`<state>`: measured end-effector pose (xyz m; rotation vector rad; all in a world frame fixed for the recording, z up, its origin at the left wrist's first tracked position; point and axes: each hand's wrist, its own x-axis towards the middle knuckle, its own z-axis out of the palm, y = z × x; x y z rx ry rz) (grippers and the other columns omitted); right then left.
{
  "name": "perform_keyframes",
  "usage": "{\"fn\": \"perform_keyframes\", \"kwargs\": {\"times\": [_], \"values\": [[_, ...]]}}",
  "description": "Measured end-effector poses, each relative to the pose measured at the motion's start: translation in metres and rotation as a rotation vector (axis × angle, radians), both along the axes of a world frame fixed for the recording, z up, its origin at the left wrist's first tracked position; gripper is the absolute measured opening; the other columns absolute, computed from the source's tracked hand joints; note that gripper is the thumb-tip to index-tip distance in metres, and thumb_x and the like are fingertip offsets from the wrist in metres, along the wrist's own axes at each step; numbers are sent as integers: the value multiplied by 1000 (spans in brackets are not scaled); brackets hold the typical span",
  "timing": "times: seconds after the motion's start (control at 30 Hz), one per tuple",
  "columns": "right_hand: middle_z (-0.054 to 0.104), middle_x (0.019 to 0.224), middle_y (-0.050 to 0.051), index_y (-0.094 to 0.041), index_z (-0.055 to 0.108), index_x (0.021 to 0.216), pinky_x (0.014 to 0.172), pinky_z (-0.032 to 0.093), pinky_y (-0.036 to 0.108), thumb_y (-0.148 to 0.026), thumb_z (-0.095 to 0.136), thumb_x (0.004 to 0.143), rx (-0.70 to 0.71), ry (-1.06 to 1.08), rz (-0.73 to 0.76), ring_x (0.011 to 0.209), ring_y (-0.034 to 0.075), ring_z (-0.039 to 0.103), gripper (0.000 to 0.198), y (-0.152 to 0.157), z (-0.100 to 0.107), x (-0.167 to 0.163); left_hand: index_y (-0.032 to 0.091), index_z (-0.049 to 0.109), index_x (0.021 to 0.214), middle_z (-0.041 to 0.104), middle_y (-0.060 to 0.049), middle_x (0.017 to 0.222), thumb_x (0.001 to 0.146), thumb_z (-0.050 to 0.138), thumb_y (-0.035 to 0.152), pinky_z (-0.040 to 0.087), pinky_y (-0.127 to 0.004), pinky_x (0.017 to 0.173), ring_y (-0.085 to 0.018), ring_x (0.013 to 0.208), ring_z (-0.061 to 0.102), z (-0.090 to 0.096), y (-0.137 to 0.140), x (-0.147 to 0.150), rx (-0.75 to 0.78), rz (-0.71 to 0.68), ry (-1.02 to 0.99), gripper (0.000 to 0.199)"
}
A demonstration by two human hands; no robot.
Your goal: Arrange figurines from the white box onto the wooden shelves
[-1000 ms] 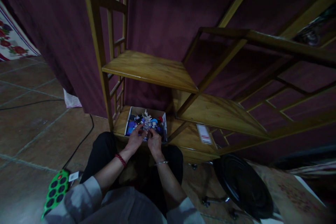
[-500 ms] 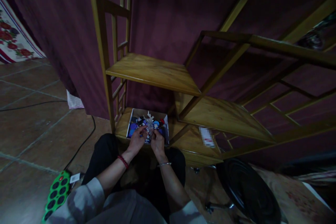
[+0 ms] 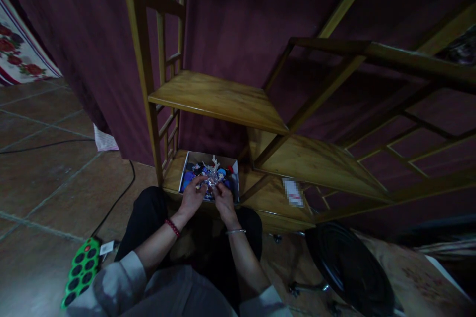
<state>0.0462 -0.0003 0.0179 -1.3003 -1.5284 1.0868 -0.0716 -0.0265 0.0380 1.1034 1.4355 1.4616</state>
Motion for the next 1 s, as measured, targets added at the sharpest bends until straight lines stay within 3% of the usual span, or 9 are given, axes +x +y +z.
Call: {"fn": "perform_keyframes", "kwargs": {"times": [0.13, 0.33, 0.53, 1.0], "values": [[65, 82, 2, -19, 64, 88, 70, 43, 27, -35, 53, 74, -47, 113, 36, 76, 17, 56, 25, -5, 5, 1, 17, 58, 88, 61, -1, 77, 70, 53, 18, 47, -27, 69, -13, 71, 57, -4, 0, 0, -9, -15, -100, 19], [65, 82, 2, -19, 66, 89, 73, 43, 28, -42, 60, 70, -64, 199, 75, 77, 17, 56, 31, -13, 19, -1, 15, 55, 88, 59, -2, 80, 66, 57, 18, 46, -26, 67, -12, 72, 56, -3, -2, -1, 30, 32, -189, 22], [66, 85, 2, -19, 67, 90, 76, 43, 29, -43, 65, 67, -97, 296, 90, 81, 18, 56, 33, -22, 33, -2, 15, 56, 96, 57, -2, 79, 68, 58, 22, 45, -25, 66, -12, 70, 54, 8, -9, -4, 46, 18, -194, 29], [66, 76, 1, -19, 68, 85, 59, 41, 25, -44, 65, 65, -77, 267, 29, 66, 15, 53, 33, -40, 52, 16, 17, 57, 102, 60, -2, 84, 67, 64, 29, 46, -25, 67, -11, 69, 55, 34, -27, 2, 67, -94, -195, 38]]}}
